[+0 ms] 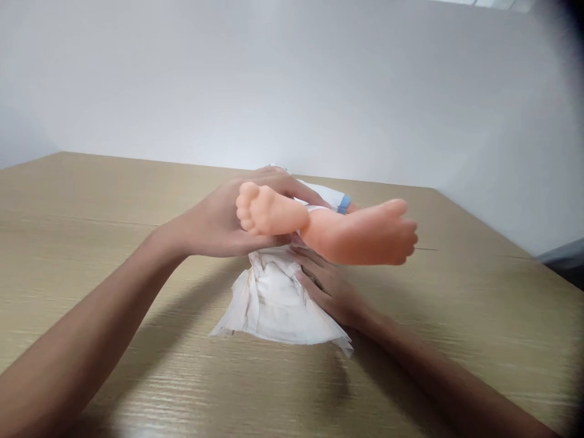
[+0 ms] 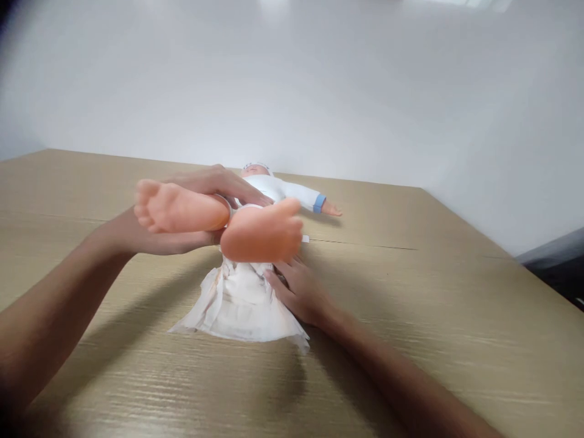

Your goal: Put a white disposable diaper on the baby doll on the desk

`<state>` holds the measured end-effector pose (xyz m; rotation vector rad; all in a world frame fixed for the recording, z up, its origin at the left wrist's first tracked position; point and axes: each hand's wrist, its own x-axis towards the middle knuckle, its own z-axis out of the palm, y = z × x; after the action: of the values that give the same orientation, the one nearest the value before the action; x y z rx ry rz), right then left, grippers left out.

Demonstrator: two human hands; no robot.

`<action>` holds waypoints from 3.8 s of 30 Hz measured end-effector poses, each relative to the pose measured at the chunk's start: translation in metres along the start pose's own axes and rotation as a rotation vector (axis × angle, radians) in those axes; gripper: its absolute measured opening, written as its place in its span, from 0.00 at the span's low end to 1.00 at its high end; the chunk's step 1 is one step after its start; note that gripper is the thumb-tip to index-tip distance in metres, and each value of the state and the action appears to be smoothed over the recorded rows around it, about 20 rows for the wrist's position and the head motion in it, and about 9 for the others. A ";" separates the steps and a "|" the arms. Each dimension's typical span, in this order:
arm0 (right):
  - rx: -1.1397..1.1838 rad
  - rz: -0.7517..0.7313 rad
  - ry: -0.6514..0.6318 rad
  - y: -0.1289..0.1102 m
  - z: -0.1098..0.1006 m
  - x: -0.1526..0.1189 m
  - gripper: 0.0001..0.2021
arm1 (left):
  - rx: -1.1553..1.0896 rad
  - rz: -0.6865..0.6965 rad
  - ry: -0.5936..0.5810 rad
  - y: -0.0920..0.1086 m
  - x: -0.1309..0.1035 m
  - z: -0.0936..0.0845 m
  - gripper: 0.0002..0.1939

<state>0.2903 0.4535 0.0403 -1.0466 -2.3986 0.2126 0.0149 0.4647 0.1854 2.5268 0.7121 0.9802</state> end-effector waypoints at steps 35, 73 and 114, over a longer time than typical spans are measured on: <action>-0.036 -0.370 0.203 0.012 -0.063 -0.040 0.16 | 0.289 0.242 -0.302 -0.015 -0.100 0.024 0.14; -0.200 0.024 -0.081 -0.050 -0.046 -0.046 0.10 | 0.127 -0.380 -0.164 0.018 -0.128 0.079 0.09; 0.949 0.526 0.067 0.077 0.019 0.072 0.22 | -0.625 -0.722 0.102 -0.120 -0.017 0.055 0.28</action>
<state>0.2886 0.5595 0.0269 -1.1078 -1.5583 1.3086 0.0034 0.5463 0.0806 1.5167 1.0420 0.8757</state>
